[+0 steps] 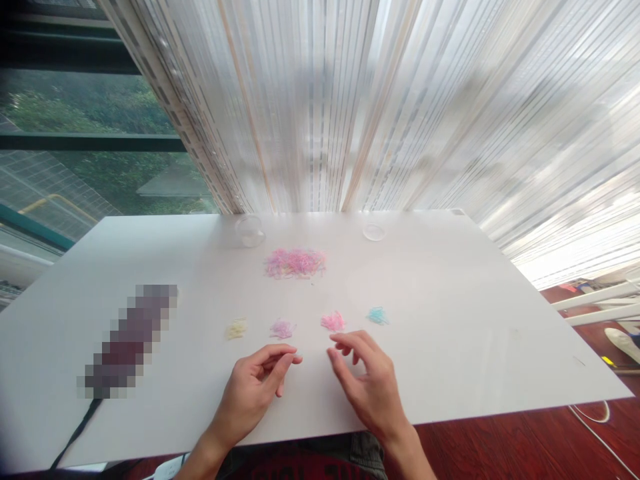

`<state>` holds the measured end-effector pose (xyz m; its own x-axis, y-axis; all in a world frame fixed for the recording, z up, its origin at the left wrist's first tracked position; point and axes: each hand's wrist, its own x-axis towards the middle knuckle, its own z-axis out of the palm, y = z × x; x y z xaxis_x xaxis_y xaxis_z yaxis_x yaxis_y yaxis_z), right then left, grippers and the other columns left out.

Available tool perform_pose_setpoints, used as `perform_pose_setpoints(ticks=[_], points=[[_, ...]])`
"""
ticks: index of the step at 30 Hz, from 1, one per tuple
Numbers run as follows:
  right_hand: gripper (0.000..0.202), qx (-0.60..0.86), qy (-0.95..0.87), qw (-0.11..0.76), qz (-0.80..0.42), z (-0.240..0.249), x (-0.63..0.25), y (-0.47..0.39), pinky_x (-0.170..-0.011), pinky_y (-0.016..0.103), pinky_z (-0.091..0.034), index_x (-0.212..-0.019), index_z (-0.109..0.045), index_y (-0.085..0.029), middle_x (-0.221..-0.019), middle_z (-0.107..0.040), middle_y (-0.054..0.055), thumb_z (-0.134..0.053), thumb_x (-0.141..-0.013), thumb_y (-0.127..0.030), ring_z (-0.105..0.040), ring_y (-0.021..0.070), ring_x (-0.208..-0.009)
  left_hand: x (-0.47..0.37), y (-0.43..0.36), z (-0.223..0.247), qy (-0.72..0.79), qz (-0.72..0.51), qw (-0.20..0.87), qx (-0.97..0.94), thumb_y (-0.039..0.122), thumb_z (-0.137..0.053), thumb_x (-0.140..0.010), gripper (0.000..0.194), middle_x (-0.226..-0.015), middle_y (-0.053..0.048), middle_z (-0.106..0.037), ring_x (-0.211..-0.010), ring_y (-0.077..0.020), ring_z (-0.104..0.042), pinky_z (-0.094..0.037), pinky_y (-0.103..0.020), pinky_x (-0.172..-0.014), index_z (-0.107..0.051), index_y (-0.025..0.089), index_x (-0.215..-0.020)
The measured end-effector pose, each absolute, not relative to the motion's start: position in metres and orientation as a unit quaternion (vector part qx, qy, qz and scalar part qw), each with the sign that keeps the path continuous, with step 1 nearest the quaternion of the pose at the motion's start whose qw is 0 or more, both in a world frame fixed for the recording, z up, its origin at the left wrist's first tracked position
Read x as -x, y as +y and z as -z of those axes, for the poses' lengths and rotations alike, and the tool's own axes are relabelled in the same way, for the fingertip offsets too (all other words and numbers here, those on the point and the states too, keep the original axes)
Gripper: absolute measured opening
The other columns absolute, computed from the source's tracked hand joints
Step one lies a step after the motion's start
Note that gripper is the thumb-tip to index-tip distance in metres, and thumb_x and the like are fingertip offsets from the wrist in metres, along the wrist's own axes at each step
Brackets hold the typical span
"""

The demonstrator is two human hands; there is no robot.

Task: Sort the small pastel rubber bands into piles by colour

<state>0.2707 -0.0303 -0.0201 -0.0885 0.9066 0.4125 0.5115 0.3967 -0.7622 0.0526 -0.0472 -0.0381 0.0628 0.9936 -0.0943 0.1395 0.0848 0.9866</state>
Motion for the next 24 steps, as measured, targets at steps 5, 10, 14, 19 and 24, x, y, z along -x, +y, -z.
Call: perform_pose_setpoints(ticks=[5, 10, 14, 19, 24], points=[[0.009, 0.437, -0.734, 0.45, -0.261, 0.024, -0.233, -0.032, -0.062, 0.024, -0.057, -0.104, -0.073, -0.022, -0.086, -0.074, 0.003, -0.07, -0.096, -0.021, -0.067, 0.0156, -0.071, -0.052, -0.048, 0.039, 0.534, -0.42, 0.498, -0.539, 0.043, -0.066, -0.097, 0.028, -0.066, -0.002, -0.073, -0.05, -0.011, -0.062, -0.052, -0.019, -0.054, -0.077, 0.017, -0.103], [0.008, 0.428, -0.727, 0.461, -0.274, 0.026, -0.232, -0.03, -0.062, 0.023, -0.056, -0.097, -0.073, -0.022, -0.084, -0.077, 0.002, -0.067, -0.097, -0.016, -0.068, 0.0147, -0.069, -0.053, -0.047, 0.039, 0.534, -0.417, 0.503, -0.537, 0.044, -0.065, -0.097, 0.031, -0.07, -0.004, -0.075, -0.05, -0.0119, -0.062, -0.051, -0.02, -0.053, -0.077, 0.016, -0.104], [0.008, 0.431, -0.716, 0.464, -0.293, 0.025, -0.235, -0.031, -0.063, 0.022, -0.057, -0.097, -0.074, -0.022, -0.084, -0.077, 0.002, -0.068, -0.096, -0.017, -0.067, 0.0134, -0.068, -0.053, -0.047, 0.037, 0.538, -0.413, 0.492, -0.546, 0.043, -0.066, -0.096, 0.029, -0.066, -0.002, -0.072, -0.051, -0.0129, -0.063, -0.051, -0.021, -0.055, -0.077, 0.016, -0.102], [0.01, 0.44, -0.696, 0.464, -0.328, 0.023, -0.234, -0.033, -0.065, 0.024, -0.058, -0.095, -0.074, -0.022, -0.086, -0.077, 0.003, -0.066, -0.097, -0.018, -0.068, 0.0148, -0.07, -0.053, -0.048, 0.035, 0.545, -0.409, 0.477, -0.555, 0.04, -0.066, -0.096, 0.025, -0.062, 0.0, -0.067, -0.052, -0.0136, -0.064, -0.051, -0.022, -0.056, -0.077, 0.018, -0.1], [0.011, 0.448, -0.689, 0.457, -0.34, 0.022, -0.234, -0.034, -0.064, 0.026, -0.058, -0.094, -0.074, -0.022, -0.086, -0.077, 0.005, -0.064, -0.097, -0.02, -0.068, 0.0161, -0.07, -0.055, -0.046, 0.034, 0.546, -0.411, 0.477, -0.552, 0.041, -0.066, -0.095, 0.026, -0.063, 0.0, -0.068, -0.051, -0.0136, -0.064, -0.051, -0.022, -0.055, -0.076, 0.018, -0.098]])
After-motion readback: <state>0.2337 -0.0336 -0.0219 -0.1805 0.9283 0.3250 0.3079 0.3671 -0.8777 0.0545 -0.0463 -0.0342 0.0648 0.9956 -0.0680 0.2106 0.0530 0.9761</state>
